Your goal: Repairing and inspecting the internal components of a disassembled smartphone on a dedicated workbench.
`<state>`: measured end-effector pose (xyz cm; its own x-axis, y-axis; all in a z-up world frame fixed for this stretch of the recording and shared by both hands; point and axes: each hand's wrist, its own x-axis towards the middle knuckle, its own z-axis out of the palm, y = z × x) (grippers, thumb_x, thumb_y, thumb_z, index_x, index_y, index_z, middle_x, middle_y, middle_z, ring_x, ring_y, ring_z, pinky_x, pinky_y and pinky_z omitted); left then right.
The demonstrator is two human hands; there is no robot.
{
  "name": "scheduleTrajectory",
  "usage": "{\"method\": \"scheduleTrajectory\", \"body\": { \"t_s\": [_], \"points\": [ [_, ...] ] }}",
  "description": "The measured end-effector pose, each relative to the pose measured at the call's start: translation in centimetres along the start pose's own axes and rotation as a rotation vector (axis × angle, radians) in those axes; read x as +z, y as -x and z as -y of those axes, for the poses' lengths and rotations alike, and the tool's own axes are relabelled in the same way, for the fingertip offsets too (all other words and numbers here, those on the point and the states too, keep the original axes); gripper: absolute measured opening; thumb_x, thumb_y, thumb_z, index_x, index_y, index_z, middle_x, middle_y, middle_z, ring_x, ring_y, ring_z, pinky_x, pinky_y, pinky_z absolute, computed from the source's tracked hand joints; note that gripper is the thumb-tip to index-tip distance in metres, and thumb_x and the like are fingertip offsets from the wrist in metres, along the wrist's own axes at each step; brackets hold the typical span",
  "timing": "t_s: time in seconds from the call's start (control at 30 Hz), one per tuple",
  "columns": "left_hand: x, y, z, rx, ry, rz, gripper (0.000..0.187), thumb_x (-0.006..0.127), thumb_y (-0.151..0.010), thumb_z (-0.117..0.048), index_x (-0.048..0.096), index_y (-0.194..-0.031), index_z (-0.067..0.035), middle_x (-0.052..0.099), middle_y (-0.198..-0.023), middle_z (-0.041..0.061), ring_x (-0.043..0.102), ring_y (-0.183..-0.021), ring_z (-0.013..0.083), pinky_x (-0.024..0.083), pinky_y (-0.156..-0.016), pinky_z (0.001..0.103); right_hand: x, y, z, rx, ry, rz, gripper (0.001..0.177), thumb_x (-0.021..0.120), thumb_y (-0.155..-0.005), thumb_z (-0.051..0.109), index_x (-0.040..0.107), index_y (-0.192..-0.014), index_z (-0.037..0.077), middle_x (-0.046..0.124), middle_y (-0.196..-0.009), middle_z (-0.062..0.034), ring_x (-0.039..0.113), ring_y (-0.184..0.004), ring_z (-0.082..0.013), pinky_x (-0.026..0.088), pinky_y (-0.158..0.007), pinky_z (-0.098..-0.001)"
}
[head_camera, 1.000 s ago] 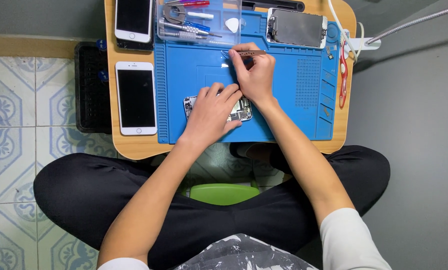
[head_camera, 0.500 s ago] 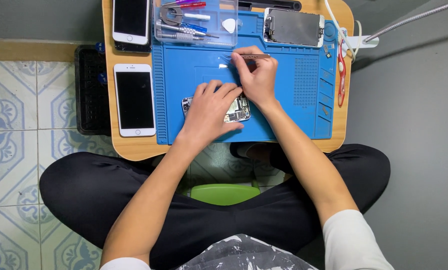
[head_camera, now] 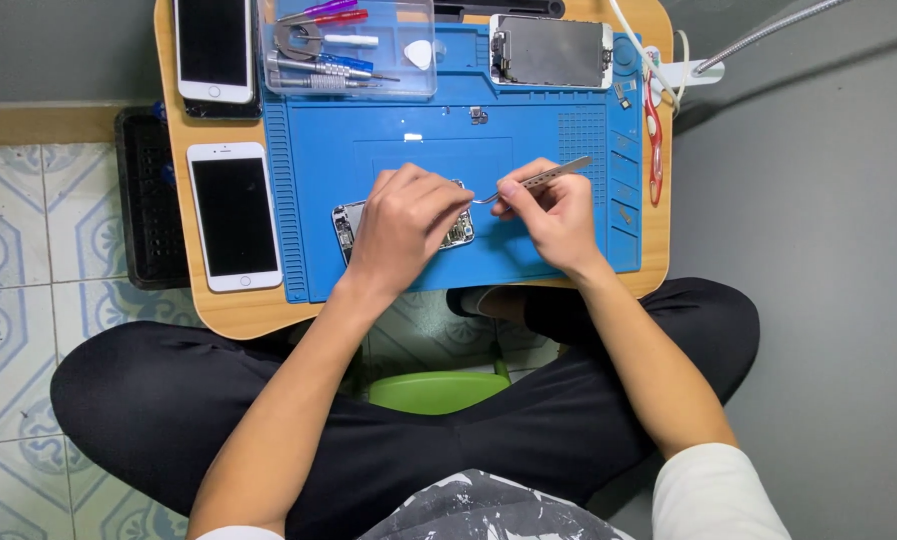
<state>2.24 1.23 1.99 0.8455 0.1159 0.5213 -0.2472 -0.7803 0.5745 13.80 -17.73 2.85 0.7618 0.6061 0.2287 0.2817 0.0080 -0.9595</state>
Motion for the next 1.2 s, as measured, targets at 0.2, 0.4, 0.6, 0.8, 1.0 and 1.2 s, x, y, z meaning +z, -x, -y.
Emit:
{"method": "scheduleTrajectory", "body": {
  "t_s": [0.2,0.4,0.6,0.8,1.0,1.2],
  "points": [
    [-1.3,-0.6,-1.3,0.137,-0.125,-0.047,0.013,0.082,-0.092,-0.006,0.077,-0.093,-0.018,0.075,-0.088,-0.006,0.069,-0.089,0.0150,0.053,-0.087,0.031,0.0,0.1,1.1,0.084,-0.024,0.052,0.011,0.069,-0.102,0.001,0.076,-0.094,-0.001,0.075,-0.071,-0.0105,0.074,-0.067,-0.0139,0.063,-0.068,-0.0274],
    [-1.5,-0.8,-1.0,0.321,-0.311,-0.150,0.013,0.078,-0.098,-0.011,0.073,-0.090,-0.020,0.069,-0.088,-0.008,0.065,-0.089,0.0130,0.054,-0.086,0.030,0.3,0.0,3.7,0.115,-0.027,0.059,0.012,0.068,-0.102,0.002,0.076,-0.093,0.000,0.074,-0.070,-0.0107,0.074,-0.066,-0.0149,0.064,-0.068,-0.0286],
    [-2.0,-1.0,-1.9,0.324,-0.277,-0.258,0.014,0.076,-0.100,-0.012,0.073,-0.090,-0.022,0.069,-0.086,-0.009,0.066,-0.087,0.0133,0.055,-0.084,0.029,0.3,0.5,5.5,0.188,-0.070,-0.012,0.013,0.070,-0.102,0.007,0.074,-0.094,-0.003,0.072,-0.069,-0.0130,0.074,-0.065,-0.0159,0.067,-0.065,-0.0316],
    [-2.4,-0.6,-2.0,0.114,0.059,-0.232,0.009,0.081,-0.097,-0.013,0.078,-0.098,-0.022,0.073,-0.087,-0.011,0.067,-0.087,0.0136,0.054,-0.081,0.028,-0.5,1.7,10.5,0.094,0.046,-0.163,0.018,0.063,-0.109,0.013,0.068,-0.099,-0.001,0.065,-0.067,-0.0114,0.069,-0.065,-0.0146,0.066,-0.065,-0.0308],
    [-2.3,-0.6,-2.8,0.043,0.217,-0.275,0.006,0.078,-0.098,-0.014,0.077,-0.097,-0.020,0.075,-0.086,-0.007,0.067,-0.082,0.0182,0.055,-0.077,0.032,-0.4,2.3,12.2,-0.118,0.169,-0.234,0.014,0.065,-0.110,0.009,0.067,-0.109,-0.005,0.067,-0.072,-0.0143,0.067,-0.064,-0.0166,0.061,-0.059,-0.0296],
    [-2.3,-0.6,-4.2,-0.043,0.302,-0.264,0.007,0.081,-0.093,-0.018,0.076,-0.090,-0.022,0.074,-0.080,-0.008,0.068,-0.077,0.0166,0.055,-0.073,0.032,0.1,0.5,8.5,-0.133,0.182,-0.194,0.012,0.064,-0.108,0.007,0.068,-0.111,-0.004,0.071,-0.082,-0.0158,0.069,-0.073,-0.0189,0.062,-0.059,-0.0303]
  ]
}}
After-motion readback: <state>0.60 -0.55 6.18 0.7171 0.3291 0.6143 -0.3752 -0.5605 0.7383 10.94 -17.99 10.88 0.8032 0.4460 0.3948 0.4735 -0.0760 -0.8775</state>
